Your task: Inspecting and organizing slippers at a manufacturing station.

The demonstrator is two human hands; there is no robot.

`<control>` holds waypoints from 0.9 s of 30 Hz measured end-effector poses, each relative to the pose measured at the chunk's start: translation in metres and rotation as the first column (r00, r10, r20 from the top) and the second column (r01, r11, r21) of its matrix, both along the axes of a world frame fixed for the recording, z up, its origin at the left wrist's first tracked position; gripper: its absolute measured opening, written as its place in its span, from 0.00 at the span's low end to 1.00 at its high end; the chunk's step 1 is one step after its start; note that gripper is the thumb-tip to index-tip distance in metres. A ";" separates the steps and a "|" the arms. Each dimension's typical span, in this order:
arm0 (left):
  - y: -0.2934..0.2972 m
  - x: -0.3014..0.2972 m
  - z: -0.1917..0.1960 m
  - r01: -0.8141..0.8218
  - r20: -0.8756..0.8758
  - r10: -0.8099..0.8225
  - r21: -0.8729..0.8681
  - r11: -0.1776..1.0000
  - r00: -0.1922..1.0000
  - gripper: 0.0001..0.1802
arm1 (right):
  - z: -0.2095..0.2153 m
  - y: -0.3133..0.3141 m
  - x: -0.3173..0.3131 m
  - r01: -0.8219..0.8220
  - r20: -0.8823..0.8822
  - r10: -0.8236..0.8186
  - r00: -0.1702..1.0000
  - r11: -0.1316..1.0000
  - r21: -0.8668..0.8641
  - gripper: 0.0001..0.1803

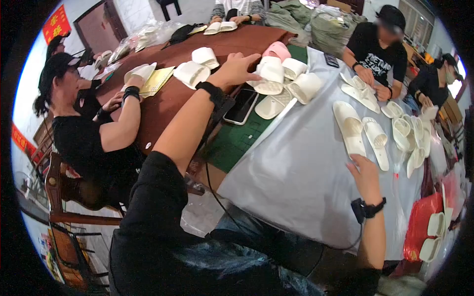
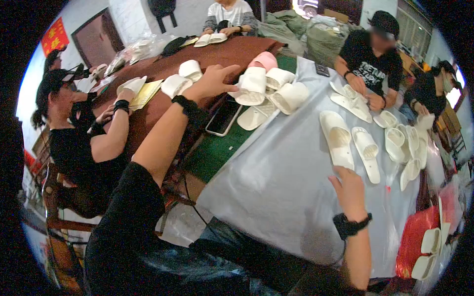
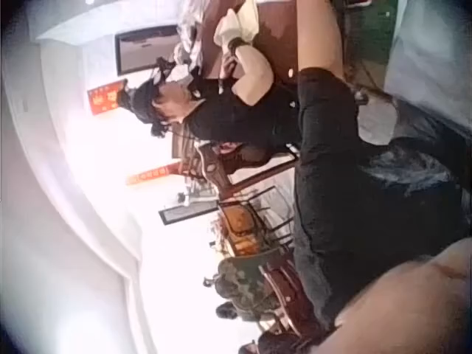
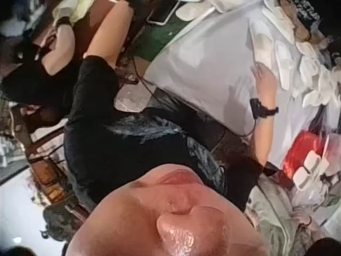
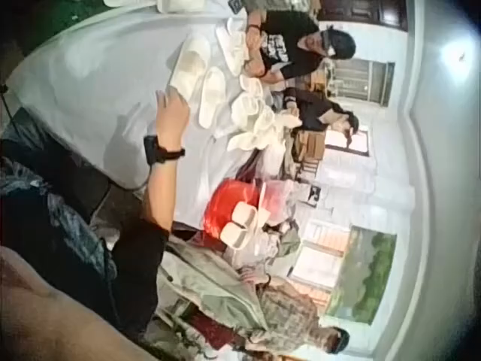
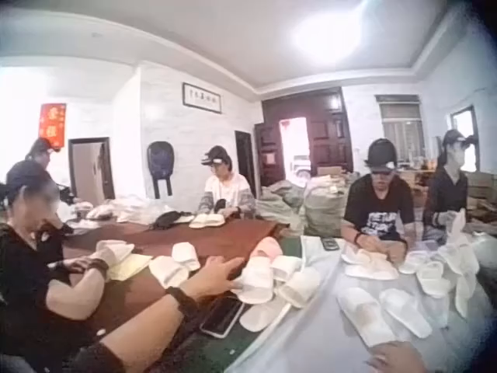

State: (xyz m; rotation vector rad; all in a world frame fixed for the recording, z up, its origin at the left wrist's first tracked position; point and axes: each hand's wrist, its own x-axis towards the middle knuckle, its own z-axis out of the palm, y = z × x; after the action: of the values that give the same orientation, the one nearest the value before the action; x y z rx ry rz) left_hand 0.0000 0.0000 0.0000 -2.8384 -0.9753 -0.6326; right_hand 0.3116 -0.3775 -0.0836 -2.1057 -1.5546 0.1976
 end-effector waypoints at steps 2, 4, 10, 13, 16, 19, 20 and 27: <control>0.006 0.030 -0.008 0.054 0.008 -0.054 -0.053 0.997 0.999 0.44 | -0.008 0.009 -0.010 -0.024 -0.006 0.025 1.000 0.987 0.162 0.16; 0.011 0.058 -0.012 0.004 0.004 -0.003 -0.052 0.999 1.000 0.44 | -0.017 0.017 -0.016 0.042 -0.128 -0.016 0.992 0.978 0.204 0.16; 0.027 0.107 -0.014 -0.185 -0.266 0.153 -0.100 0.978 0.952 0.41 | -0.045 0.018 -0.002 0.192 -0.435 -0.040 0.899 0.931 0.309 0.15; 0.039 0.113 -0.015 -0.105 -0.363 0.010 -0.243 0.964 0.932 0.39 | -0.050 0.014 0.010 0.260 -0.454 -0.115 0.884 0.926 0.272 0.14; 0.040 0.108 -0.017 -0.045 -0.153 0.003 -0.273 0.961 0.988 0.33 | -0.055 0.012 0.013 0.266 -0.449 -0.118 0.886 0.922 0.281 0.14; 0.032 0.109 -0.003 0.047 0.272 0.094 -0.470 0.882 0.958 0.25 | -0.056 0.012 0.010 0.249 -0.456 -0.087 0.886 0.918 0.310 0.13; 0.028 0.107 0.008 0.093 0.369 0.113 -0.496 0.863 0.922 0.24 | -0.055 0.012 0.007 0.237 -0.447 -0.078 0.891 0.921 0.310 0.13; -0.028 0.106 0.073 0.615 0.814 0.027 -0.460 0.641 0.581 0.14 | -0.049 0.008 0.007 0.264 -0.493 -0.087 0.866 0.916 0.302 0.14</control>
State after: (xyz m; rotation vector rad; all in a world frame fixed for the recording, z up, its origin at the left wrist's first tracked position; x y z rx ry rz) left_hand 0.1058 -0.0282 0.0729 -3.4997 -0.8658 -2.1087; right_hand 0.3184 -0.3697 -0.1330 -1.7287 -1.0093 0.3068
